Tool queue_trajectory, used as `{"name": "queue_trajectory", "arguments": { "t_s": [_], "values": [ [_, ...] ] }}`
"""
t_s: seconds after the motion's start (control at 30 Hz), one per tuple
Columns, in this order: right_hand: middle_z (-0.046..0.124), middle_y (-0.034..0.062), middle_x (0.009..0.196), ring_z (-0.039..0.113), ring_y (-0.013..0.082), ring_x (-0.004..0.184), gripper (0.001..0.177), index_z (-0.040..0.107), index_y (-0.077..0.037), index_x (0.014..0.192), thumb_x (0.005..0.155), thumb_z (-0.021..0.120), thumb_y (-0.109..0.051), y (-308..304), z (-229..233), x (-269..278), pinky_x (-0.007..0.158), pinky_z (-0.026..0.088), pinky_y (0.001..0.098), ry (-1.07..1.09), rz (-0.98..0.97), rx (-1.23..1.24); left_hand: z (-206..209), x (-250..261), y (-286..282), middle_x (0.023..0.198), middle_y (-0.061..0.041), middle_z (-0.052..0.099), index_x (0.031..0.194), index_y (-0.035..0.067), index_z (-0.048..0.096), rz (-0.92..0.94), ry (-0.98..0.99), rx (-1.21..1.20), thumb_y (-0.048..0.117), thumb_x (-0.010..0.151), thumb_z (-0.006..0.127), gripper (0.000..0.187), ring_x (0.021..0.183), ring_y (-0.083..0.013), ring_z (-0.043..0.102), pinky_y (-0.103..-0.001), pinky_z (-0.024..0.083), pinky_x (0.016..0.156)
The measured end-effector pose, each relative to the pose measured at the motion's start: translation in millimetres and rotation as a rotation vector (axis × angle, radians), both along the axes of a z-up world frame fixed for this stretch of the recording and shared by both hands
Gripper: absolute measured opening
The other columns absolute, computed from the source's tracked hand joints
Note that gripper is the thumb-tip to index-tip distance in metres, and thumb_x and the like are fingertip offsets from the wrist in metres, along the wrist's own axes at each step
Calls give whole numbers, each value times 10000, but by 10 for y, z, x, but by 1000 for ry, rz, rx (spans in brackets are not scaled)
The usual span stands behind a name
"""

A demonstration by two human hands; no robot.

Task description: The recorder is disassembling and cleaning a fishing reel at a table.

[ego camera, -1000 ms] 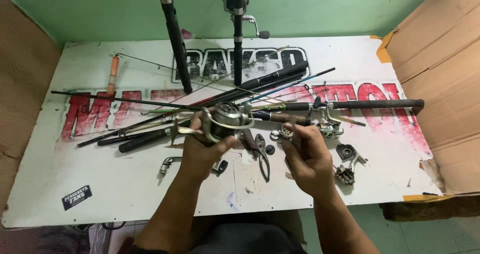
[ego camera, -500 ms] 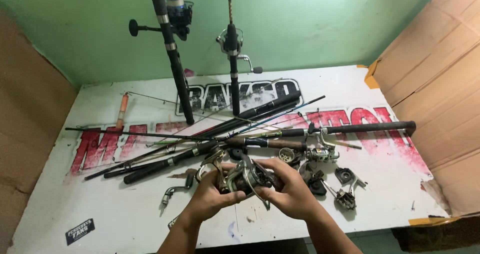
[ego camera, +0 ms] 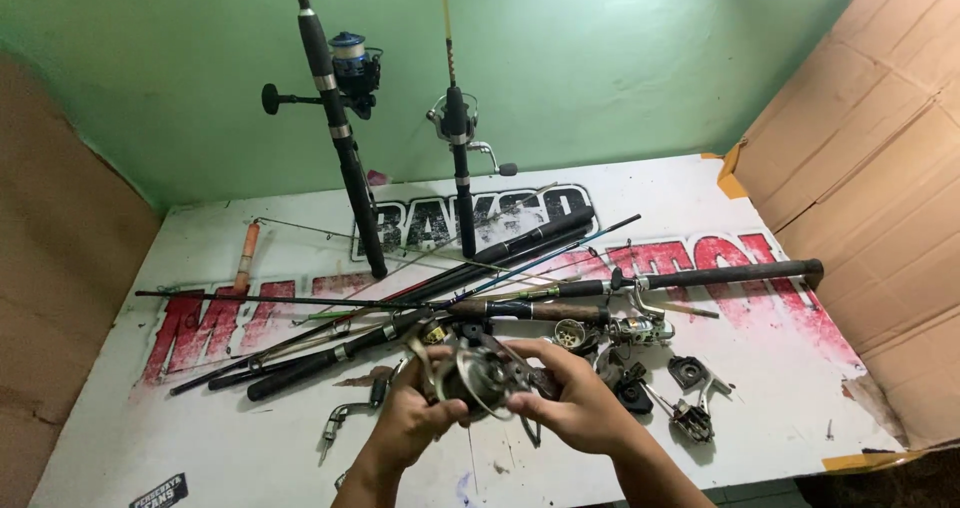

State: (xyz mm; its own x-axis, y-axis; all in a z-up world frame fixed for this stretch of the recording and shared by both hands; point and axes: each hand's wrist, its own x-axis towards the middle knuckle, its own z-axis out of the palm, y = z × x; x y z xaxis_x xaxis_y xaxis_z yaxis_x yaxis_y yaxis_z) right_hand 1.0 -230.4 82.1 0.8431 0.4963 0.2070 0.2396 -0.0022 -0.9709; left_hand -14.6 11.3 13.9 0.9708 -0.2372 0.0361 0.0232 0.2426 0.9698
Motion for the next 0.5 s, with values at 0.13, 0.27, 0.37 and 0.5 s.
{"name": "queue_trajectory", "arguments": {
  "t_s": [0.13,0.27,0.37,0.5],
  "values": [
    [603,71,921,486,110,627,465,638,48,1328,905,734,-121,23,-185,-42,526,373,255,109,10,49,-364,42,40,1317,-193,674,1370,59,526,129,21,-232,98,722,850,726,1140,-343,683,-474,574,939],
    [641,46,700,513,109,563,406,684,29,1271,880,766,-41,82,-280,-29,507,355,258,235,-116,126,-231,4,-61,1271,-214,712,1429,30,462,113,27,-23,409,721,836,885,1140,-339,709,-452,586,962],
    [743,114,794,612,127,636,405,676,56,1259,874,762,-36,79,-285,-28,558,451,249,210,-134,182,-261,-10,-109,1269,-220,686,1489,66,379,40,62,-58,444,775,801,911,1067,-326,700,-428,609,821],
    [764,143,915,694,163,742,389,635,55,1260,880,712,22,71,-255,-26,628,573,288,75,-97,189,-96,-9,-122,1425,-228,571,1575,191,303,-88,96,-191,320,846,787,885,1007,-286,645,-371,611,664]
  ]
}}
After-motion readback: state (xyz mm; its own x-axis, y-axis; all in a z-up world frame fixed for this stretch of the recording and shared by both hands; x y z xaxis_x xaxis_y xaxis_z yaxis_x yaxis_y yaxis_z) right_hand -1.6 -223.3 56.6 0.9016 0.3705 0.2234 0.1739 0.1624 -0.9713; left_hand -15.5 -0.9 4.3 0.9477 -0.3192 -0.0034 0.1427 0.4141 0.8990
